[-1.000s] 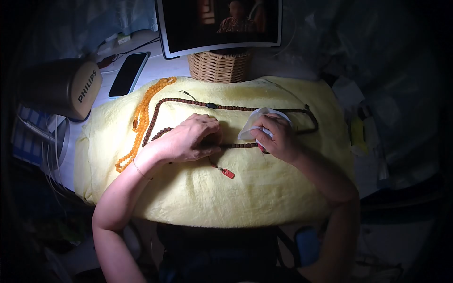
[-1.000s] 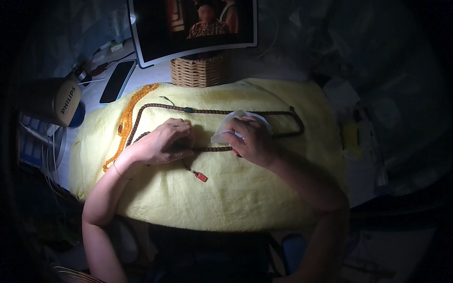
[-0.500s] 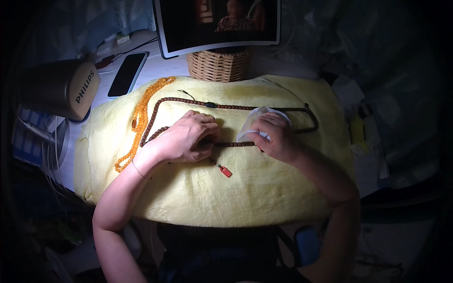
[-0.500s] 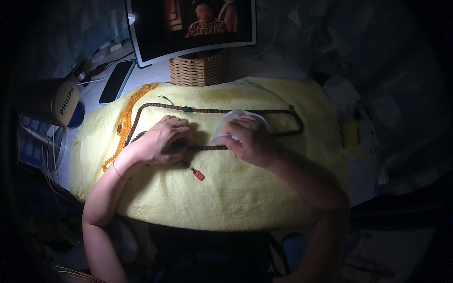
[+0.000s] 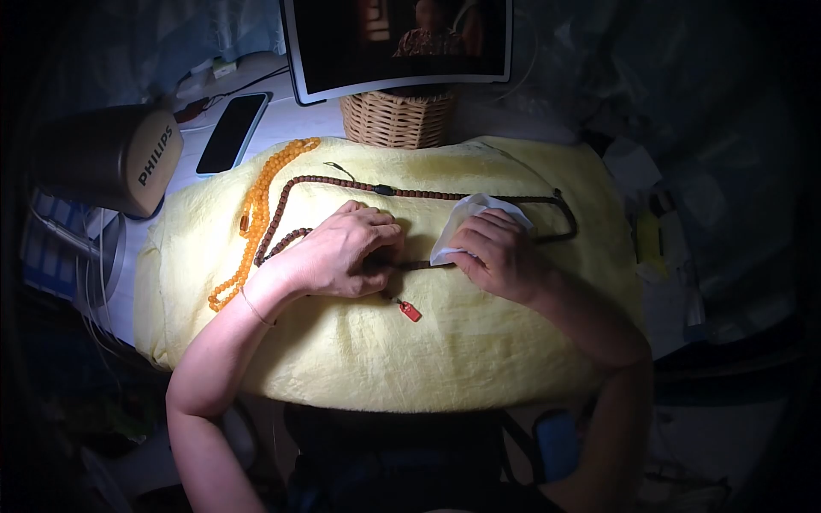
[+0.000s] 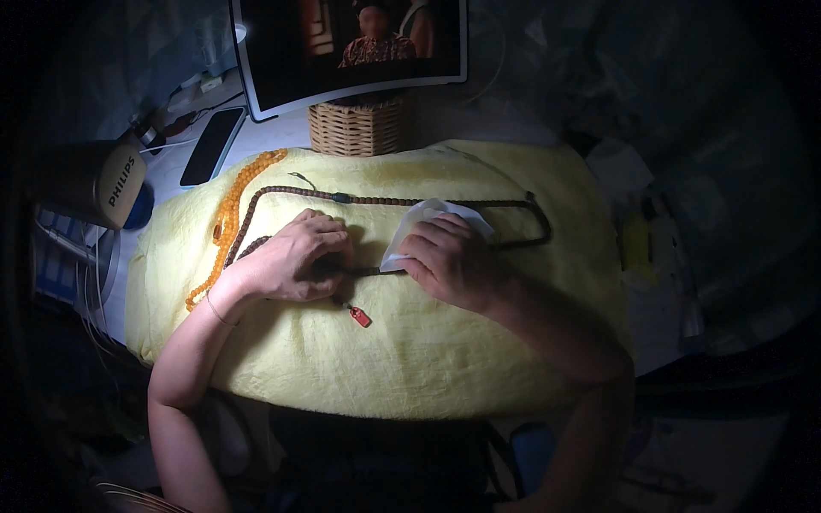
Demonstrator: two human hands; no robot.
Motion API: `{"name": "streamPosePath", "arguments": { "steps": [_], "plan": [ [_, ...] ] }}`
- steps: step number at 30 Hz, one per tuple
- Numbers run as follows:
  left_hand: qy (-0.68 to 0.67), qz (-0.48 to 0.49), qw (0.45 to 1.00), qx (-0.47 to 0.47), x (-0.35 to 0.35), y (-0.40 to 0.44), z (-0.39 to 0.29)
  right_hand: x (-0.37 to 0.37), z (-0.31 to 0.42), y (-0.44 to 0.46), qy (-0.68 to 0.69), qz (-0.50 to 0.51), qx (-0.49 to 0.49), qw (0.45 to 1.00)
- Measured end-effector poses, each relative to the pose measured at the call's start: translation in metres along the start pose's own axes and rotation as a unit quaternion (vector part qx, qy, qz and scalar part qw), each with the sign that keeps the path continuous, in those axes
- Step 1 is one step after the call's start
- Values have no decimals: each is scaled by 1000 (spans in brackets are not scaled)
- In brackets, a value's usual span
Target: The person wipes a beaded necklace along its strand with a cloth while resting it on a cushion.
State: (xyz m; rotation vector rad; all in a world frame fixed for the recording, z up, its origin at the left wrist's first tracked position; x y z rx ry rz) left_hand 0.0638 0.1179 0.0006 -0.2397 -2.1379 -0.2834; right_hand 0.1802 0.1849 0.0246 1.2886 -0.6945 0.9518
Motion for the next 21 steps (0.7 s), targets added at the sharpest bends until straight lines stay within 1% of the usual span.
{"name": "streamPosePath", "arguments": {
  "steps": [2, 5, 6, 8, 9, 11, 14, 18, 21],
  "plan": [
    [7, -4, 1000, 1, 2, -1, -2, 1, -1, 1, -5, -9, -1, 1000],
    [2, 6, 1000, 19, 2, 0, -1, 0, -14, 1, 36, 20, -38, 998],
    [-2, 13, 1000, 27, 1, 0, 0, -1, -19, 2, 72, 34, -55, 995],
    [-20, -14, 1000, 20, 2, 0, 2, -3, -29, 3, 144, 61, -90, 984],
    [-28, -27, 999, 16, 2, 0, 2, -4, -33, 3, 173, 73, -96, 978],
    [-23, -21, 999, 12, -2, 1, 4, -9, -41, 3, 230, 96, -108, 963],
    [-8, -12, 1000, 1, -1, 0, 2, -12, -47, 1, 256, 94, -121, 954],
    [11, 5, 1000, -6, -2, -1, 1, -9, -42, 4, 226, 91, -104, 964],
    [-8, 15, 1000, 25, -2, 0, 3, -9, -43, 2, 221, 84, -110, 965]
  ]
}}
Point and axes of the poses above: each hand's wrist, its own y-axis towards the middle knuckle, its own x-axis out of the back of the hand, z = x × y, the point moved 9 cm from there along y, towards the middle knuckle
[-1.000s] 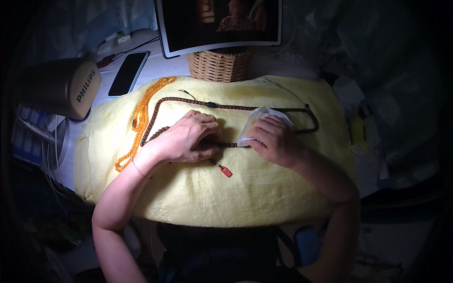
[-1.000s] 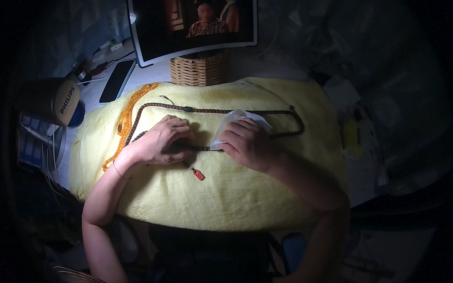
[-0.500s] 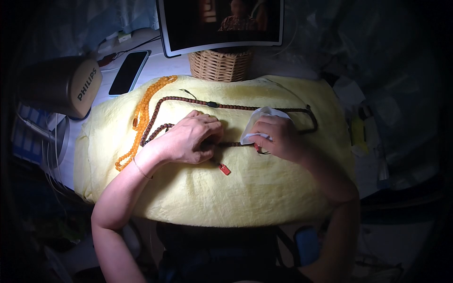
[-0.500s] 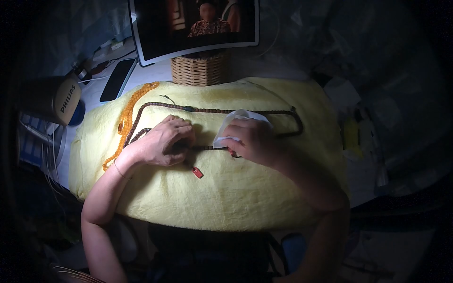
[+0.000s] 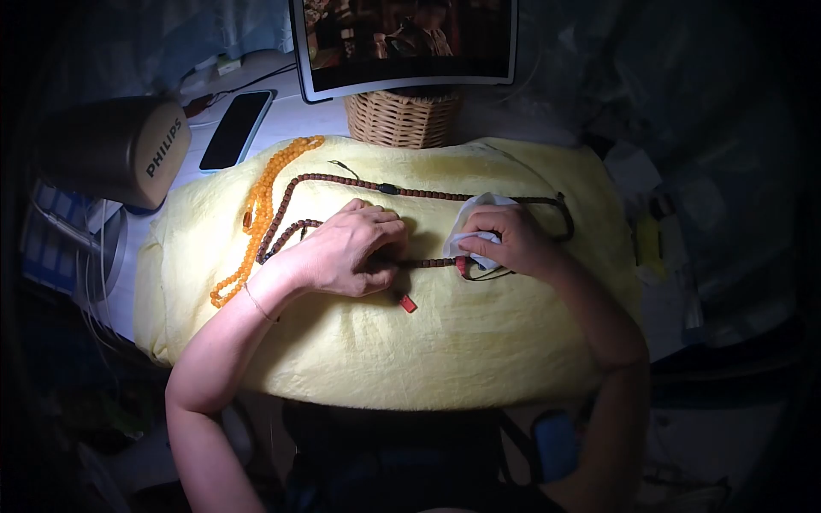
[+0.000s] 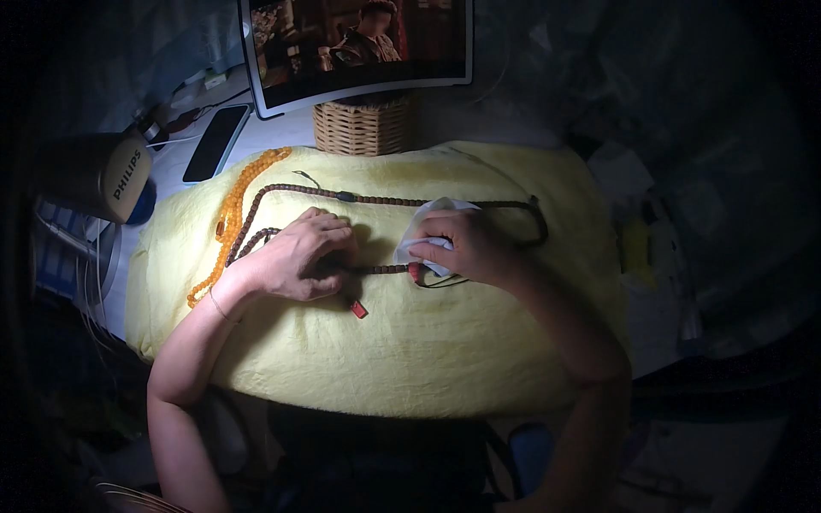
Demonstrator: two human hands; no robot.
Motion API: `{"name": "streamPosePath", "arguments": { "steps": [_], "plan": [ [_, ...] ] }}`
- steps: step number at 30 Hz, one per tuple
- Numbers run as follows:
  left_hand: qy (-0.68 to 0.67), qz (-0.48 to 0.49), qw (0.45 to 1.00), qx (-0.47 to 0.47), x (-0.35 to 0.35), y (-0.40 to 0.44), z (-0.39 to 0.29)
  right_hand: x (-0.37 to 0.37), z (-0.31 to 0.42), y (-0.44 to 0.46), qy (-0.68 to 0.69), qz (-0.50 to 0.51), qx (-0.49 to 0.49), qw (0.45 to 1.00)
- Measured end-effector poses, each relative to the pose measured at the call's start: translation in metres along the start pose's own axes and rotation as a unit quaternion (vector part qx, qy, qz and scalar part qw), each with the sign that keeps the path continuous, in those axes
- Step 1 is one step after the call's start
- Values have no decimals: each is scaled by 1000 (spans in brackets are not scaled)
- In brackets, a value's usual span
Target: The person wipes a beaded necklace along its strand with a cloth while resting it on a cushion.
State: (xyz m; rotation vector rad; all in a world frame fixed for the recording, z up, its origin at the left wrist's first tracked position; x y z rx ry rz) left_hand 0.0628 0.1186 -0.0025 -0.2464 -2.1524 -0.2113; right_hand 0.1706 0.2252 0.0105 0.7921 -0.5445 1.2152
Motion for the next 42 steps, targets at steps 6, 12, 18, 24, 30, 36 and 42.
{"name": "streamPosePath", "arguments": {
  "steps": [6, 12, 18, 24, 30, 36, 42],
  "plan": [
    [-7, -43, 999, -21, -1, -1, 2, 0, -2, -1, 7, -8, -7, 1000],
    [28, -20, 999, -26, -2, -1, 2, -1, -7, -2, -6, -12, -8, 1000],
    [17, -43, 998, -31, -2, 2, -2, -1, -8, -1, 5, 5, -26, 1000],
    [37, -17, 999, -24, -2, 1, -2, -2, -8, -2, 28, -6, -18, 999],
    [12, -17, 1000, 2, -5, 4, 0, -1, -5, -1, 18, -4, -8, 1000],
    [61, -11, 998, -23, -11, 2, 1, -1, -4, -1, 18, -8, -8, 1000],
    [52, 5, 999, 5, -9, 3, -1, 0, -3, 0, 21, -10, -1, 1000]
  ]
}}
Point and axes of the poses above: each hand's wrist, its own y-axis towards the middle knuckle, its own x-axis out of the back of the hand, z = x × y, the point moved 9 cm from there along y, towards the middle knuckle
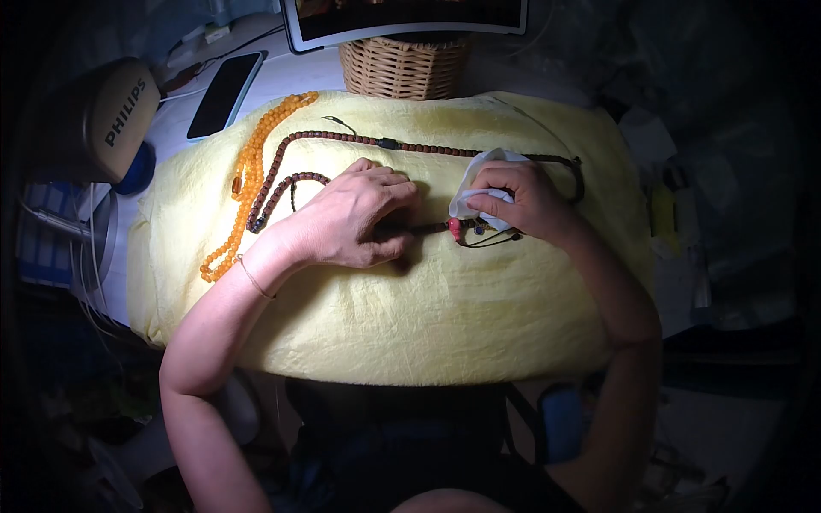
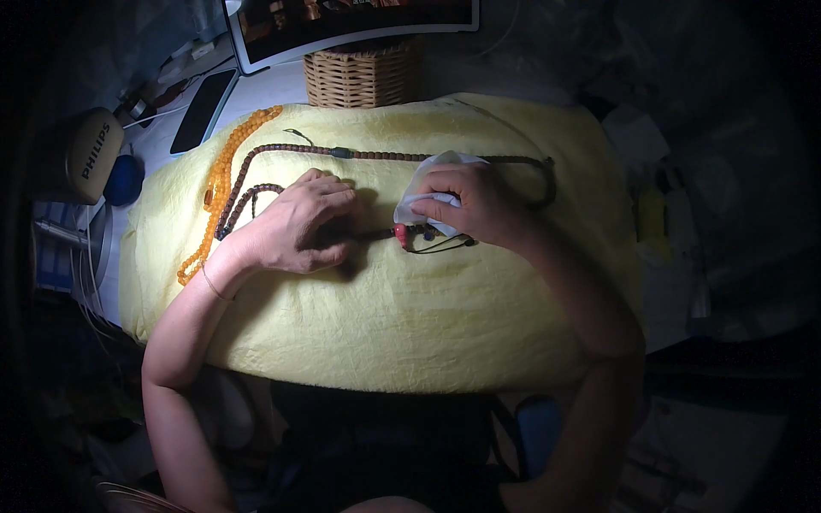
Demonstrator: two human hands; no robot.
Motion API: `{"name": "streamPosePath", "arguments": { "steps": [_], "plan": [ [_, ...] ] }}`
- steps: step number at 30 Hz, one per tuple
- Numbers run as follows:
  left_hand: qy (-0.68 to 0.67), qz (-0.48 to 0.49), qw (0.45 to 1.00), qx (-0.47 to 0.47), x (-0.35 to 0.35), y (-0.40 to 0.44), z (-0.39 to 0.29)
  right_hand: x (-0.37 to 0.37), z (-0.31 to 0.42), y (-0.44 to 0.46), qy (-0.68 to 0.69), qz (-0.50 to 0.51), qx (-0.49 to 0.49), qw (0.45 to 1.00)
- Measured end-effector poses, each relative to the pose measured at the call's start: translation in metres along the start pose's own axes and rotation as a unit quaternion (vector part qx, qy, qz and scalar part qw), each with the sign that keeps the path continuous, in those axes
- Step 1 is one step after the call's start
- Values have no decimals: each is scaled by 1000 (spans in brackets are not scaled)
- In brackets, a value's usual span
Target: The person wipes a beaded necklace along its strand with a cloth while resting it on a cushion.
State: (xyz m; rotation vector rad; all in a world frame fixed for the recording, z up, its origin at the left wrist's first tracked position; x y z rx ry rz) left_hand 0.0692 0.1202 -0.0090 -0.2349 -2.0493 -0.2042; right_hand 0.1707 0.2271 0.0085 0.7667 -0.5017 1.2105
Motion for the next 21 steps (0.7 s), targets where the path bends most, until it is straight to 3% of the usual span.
{"name": "streamPosePath", "arguments": {
  "steps": [2, 12, 21],
  "plan": [
    [-18, -38, 999, -5, 2, -1, 0, 0, 0, 0, -2, 4, -5, 1000],
    [19, -28, 999, -22, 0, -1, -4, -2, -8, -1, 11, 20, -56, 998],
    [-4, -36, 999, -32, -3, 2, -3, 0, -3, 0, -7, -1, -9, 1000]
  ]
}}
Point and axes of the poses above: each hand's wrist, its own y-axis towards the middle knuckle, its own x-axis out of the back of the hand, z = x × y, the point moved 9 cm from there along y, towards the middle knuckle
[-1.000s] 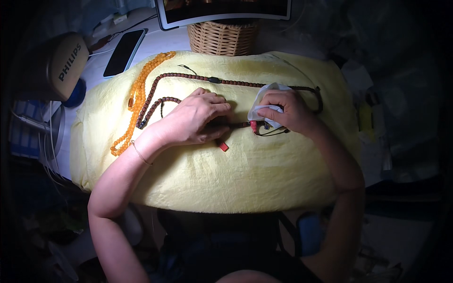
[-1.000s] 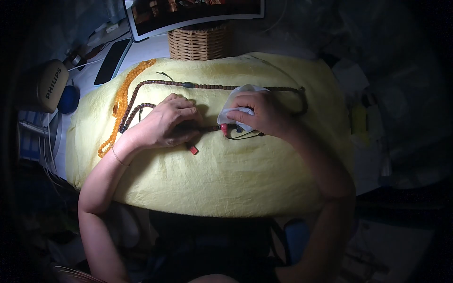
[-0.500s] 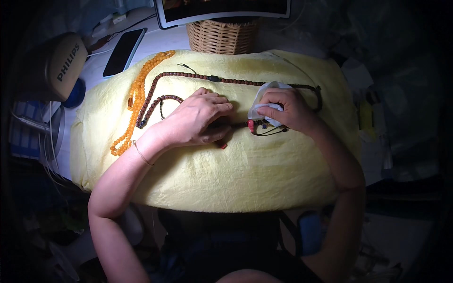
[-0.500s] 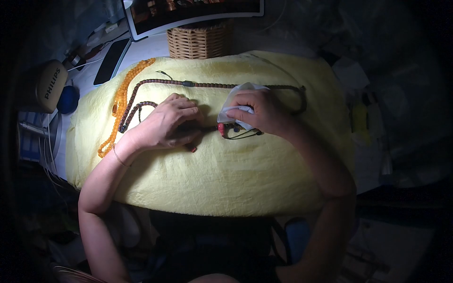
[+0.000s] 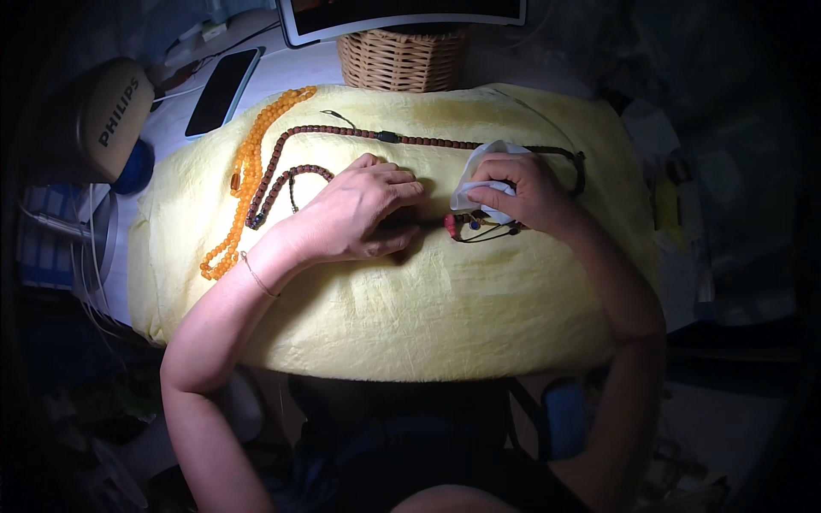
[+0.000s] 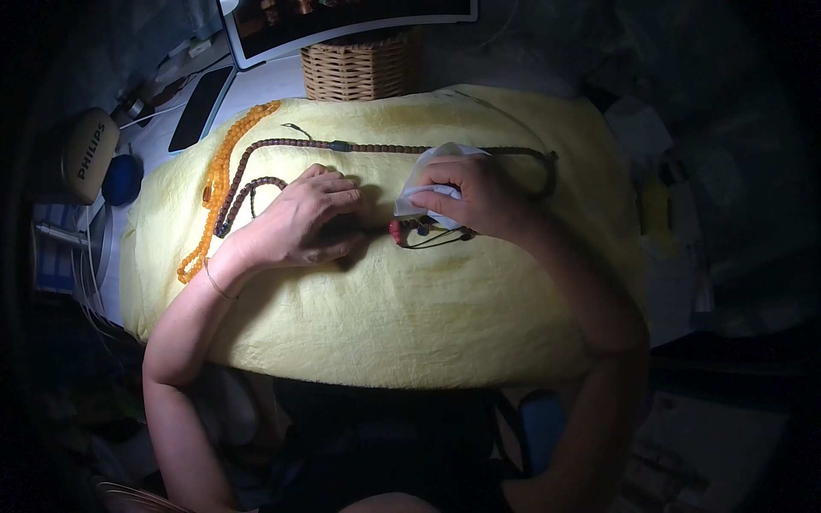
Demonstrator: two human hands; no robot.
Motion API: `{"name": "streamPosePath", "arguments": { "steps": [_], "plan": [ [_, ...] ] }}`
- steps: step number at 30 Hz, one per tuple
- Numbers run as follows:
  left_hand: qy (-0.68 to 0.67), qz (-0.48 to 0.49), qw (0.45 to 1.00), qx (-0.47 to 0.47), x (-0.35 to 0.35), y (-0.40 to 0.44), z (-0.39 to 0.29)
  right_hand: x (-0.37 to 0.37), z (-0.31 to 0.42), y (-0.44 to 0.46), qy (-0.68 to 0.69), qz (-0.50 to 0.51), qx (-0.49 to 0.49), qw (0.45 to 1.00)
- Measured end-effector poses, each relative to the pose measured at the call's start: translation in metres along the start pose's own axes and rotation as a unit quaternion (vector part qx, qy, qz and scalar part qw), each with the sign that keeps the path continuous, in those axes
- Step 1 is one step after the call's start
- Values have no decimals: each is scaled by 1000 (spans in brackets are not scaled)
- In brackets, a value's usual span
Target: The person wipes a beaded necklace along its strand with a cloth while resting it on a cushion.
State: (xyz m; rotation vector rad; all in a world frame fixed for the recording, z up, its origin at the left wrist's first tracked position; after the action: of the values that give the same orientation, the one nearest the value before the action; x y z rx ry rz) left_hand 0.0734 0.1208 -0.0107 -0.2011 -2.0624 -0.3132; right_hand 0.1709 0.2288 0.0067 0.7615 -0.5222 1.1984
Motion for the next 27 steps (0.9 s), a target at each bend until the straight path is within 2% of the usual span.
{"name": "streamPosePath", "arguments": {
  "steps": [15, 18, 20, 24, 27],
  "plan": [
    [12, -55, 997, -48, 5, 1, -16, 0, 1, 1, -2, -2, 10, 1000],
    [6, -41, 999, -31, 5, 3, -16, 4, 12, -1, -53, -31, 7, 998],
    [-4, -20, 1000, -13, 3, 4, -15, -3, 37, -4, -90, -26, 80, 992],
    [39, -71, 995, -56, 4, 1, -19, -19, 77, -14, -171, 29, 212, 962],
    [70, -61, 994, -58, 0, 4, -25, -21, 78, -16, -152, 37, 212, 965]
  ]
}}
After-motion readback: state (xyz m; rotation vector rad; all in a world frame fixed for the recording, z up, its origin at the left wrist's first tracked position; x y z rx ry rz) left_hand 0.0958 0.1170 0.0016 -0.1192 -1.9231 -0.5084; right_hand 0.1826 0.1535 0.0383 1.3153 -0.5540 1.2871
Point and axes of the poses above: each hand's wrist, its own y-axis towards the middle knuckle, its own x-axis out of the back of the hand, z = x × y, the point moved 9 cm from there along y, towards the middle knuckle
